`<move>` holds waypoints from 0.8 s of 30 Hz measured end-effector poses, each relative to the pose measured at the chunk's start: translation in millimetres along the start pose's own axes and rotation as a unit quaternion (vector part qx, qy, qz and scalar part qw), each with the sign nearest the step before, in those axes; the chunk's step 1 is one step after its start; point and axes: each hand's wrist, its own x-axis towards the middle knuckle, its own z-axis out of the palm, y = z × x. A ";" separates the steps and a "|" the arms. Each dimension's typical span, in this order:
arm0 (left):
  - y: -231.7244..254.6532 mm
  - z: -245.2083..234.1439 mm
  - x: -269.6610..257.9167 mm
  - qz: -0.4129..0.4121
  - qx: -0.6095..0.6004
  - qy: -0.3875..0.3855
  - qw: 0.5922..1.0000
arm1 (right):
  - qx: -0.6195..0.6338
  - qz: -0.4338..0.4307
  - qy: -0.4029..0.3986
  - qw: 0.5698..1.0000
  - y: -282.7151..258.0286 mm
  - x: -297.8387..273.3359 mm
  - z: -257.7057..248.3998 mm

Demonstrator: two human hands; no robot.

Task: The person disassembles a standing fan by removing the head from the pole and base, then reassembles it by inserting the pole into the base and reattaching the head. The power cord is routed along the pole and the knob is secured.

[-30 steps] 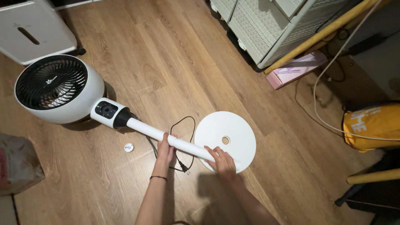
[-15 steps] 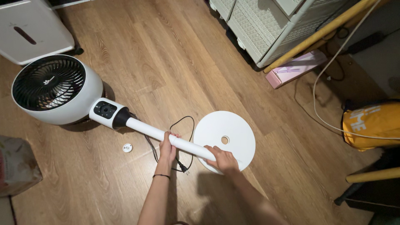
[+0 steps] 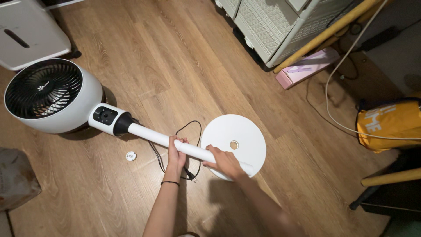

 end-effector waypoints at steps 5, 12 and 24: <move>1.9 3.4 -4.1 -0.028 0.045 0.007 0.999 | -0.085 -0.019 0.136 0.987 -4.4 -6.0 23.8; 12.8 8.9 -14.7 -0.065 0.074 -0.005 0.995 | 0.024 -0.026 0.105 0.994 -6.4 -6.1 15.0; -16.0 7.1 -12.5 -0.009 0.047 -0.006 0.999 | 0.071 0.075 -0.062 0.993 -16.4 -12.1 -32.1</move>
